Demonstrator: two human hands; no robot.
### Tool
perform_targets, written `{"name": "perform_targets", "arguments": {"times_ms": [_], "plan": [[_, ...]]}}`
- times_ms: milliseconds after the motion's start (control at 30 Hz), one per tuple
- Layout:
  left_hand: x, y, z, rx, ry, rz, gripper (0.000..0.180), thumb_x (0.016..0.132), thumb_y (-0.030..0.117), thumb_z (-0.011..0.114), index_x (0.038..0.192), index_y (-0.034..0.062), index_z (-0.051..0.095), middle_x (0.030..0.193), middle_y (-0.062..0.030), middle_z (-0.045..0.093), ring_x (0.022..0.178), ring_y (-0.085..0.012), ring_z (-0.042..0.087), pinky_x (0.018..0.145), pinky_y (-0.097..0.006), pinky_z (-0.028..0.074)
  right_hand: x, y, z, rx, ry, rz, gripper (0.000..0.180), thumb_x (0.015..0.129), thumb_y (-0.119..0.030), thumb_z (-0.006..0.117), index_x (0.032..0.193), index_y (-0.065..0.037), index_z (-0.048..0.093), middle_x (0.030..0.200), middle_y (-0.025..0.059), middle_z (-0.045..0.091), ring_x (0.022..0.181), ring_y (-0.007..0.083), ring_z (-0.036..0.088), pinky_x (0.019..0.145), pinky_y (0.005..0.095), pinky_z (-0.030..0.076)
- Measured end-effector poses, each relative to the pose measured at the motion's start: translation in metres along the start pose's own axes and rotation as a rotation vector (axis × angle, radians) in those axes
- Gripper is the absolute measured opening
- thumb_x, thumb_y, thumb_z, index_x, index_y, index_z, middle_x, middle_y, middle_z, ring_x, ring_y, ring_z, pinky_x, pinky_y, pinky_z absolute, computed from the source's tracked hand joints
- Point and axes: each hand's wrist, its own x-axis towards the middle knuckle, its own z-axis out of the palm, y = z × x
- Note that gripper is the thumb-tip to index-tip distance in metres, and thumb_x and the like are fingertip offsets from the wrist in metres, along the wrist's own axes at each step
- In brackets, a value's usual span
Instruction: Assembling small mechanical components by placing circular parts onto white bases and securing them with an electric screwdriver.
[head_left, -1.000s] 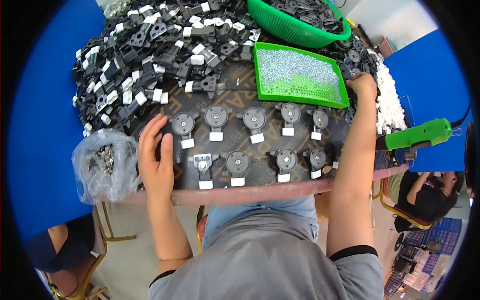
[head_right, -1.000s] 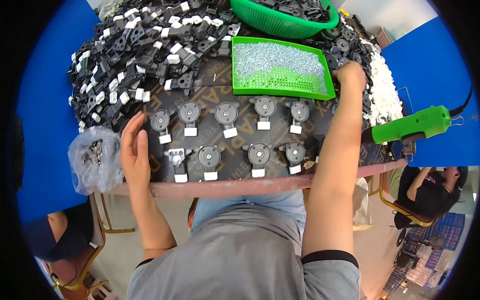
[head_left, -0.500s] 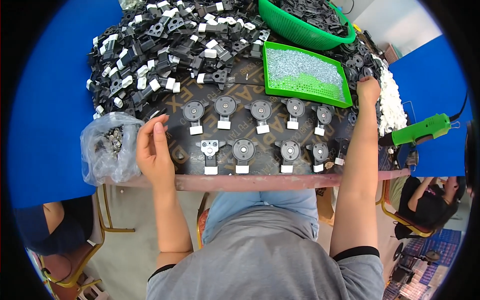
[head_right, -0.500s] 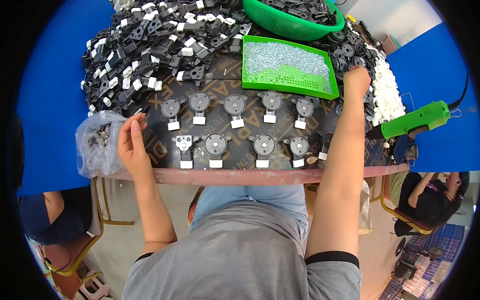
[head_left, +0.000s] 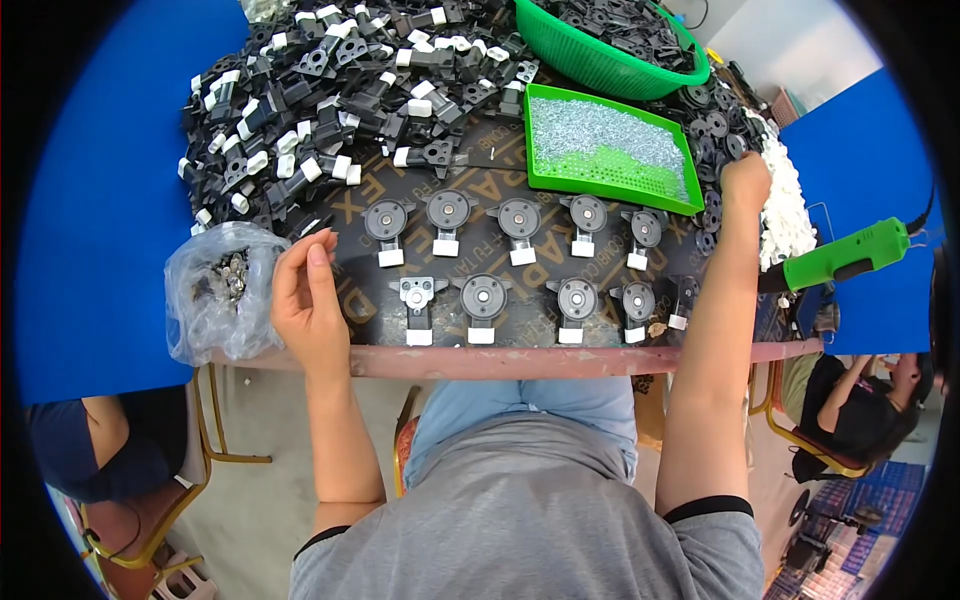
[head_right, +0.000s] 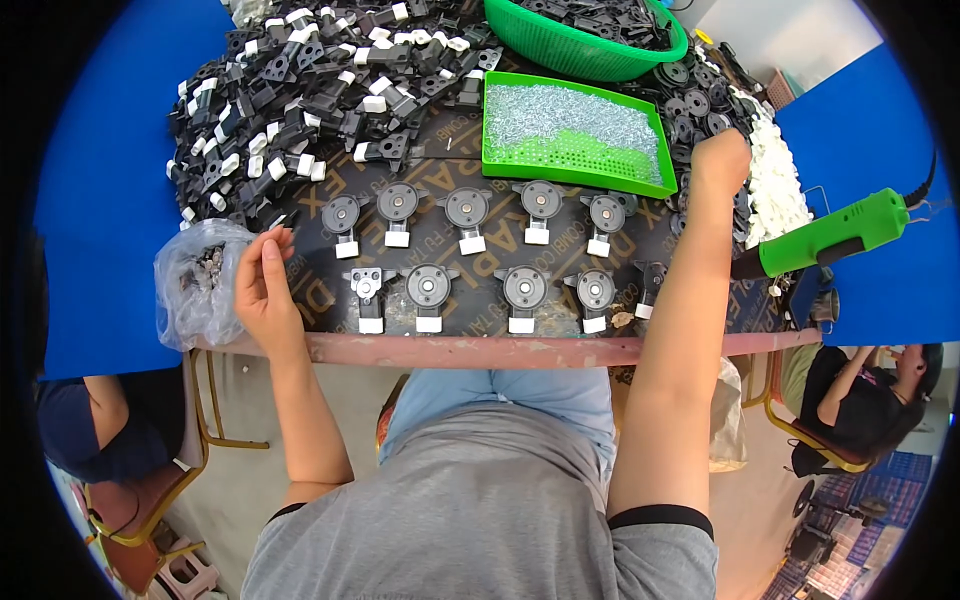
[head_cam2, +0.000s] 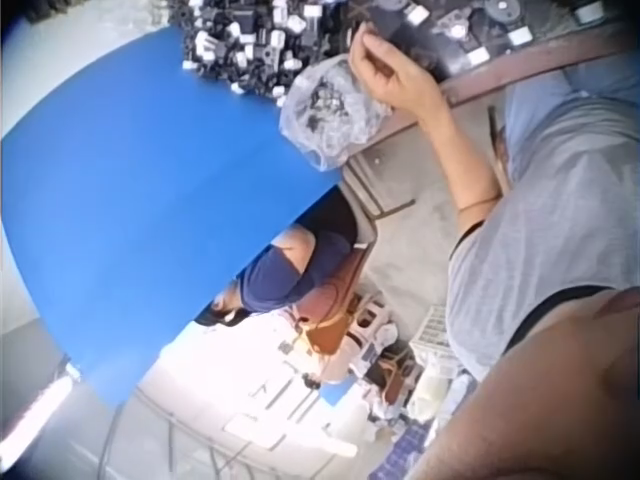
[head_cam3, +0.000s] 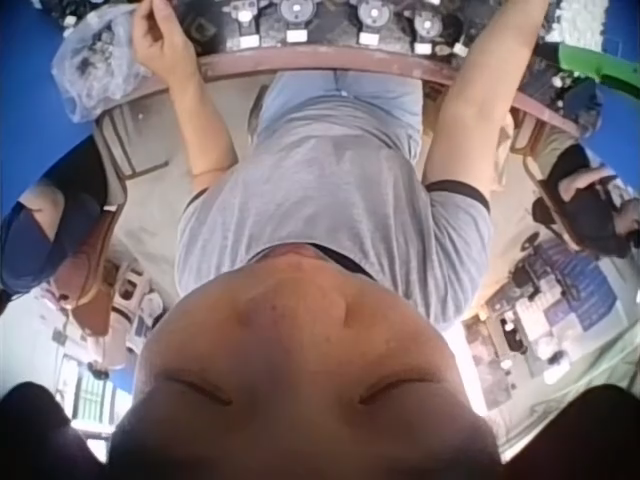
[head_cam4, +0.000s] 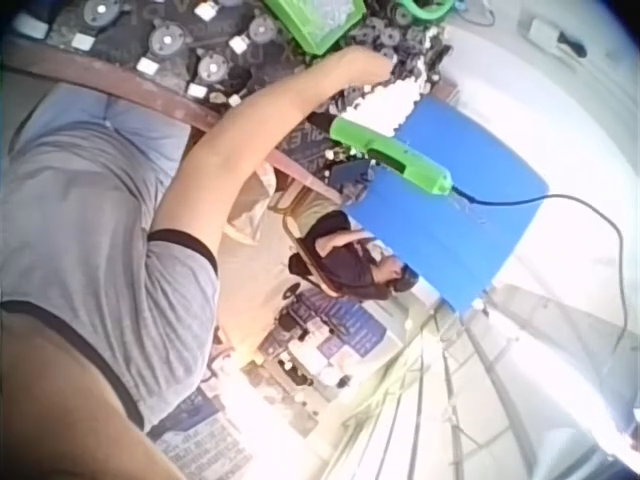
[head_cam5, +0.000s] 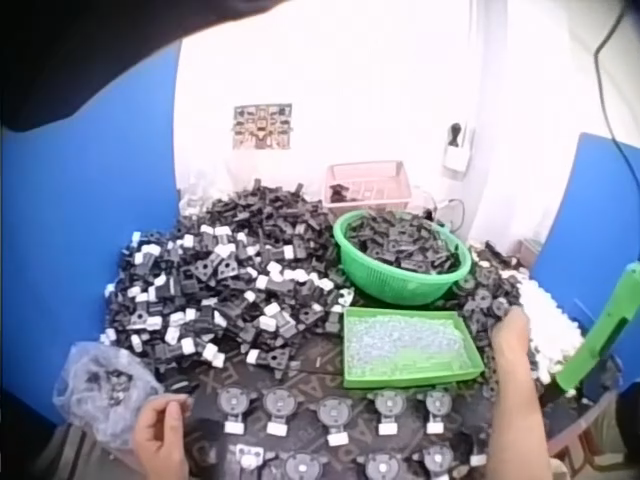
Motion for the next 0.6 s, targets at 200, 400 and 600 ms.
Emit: {"name": "perform_targets", "arguments": {"times_ms": [200, 400, 600], "plan": [[-0.01, 0.023, 0.002, -0.018, 0.031, -0.072, 0.018, 0.1, 0.009, 0.055, 0.111, -0.0008, 0.065, 0.099, -0.0065, 0.066, 0.088, -0.0107, 0.062, 0.078, -0.023, 0.05, -0.124, -0.105, -0.113, 1.16, -0.525, -0.378, 0.017, 0.09, -0.009, 0.067, 0.105, -0.002, 0.071, 0.082, 0.0023, 0.068, 0.067, 0.0076, 0.06, 0.06, 0.0227, 0.049], [-0.022, 0.065, 0.011, -0.426, -0.381, -0.48, 0.023, 0.099, 0.012, 0.056, 0.119, 0.0002, 0.057, 0.093, -0.0045, 0.063, 0.079, -0.0083, 0.06, 0.065, -0.022, 0.05, -0.216, -0.152, -0.154, 1.187, -1.401, -0.333, 0.014, 0.085, -0.002, 0.074, 0.097, 0.002, 0.069, 0.079, 0.0043, 0.068, 0.064, 0.0075, 0.063, 0.06, 0.021, 0.053], [-0.025, 0.061, 0.007, -0.406, -0.333, -0.564, 0.012, 0.093, 0.003, 0.065, 0.101, 0.0017, 0.056, 0.089, -0.004, 0.063, 0.076, -0.008, 0.061, 0.063, -0.021, 0.051, -0.224, -0.155, -0.15, 1.292, -1.543, -0.293, 0.024, 0.083, -0.001, 0.074, 0.106, 0.002, 0.068, 0.09, 0.0055, 0.069, 0.074, 0.0078, 0.064, 0.064, 0.0226, 0.053]]}}
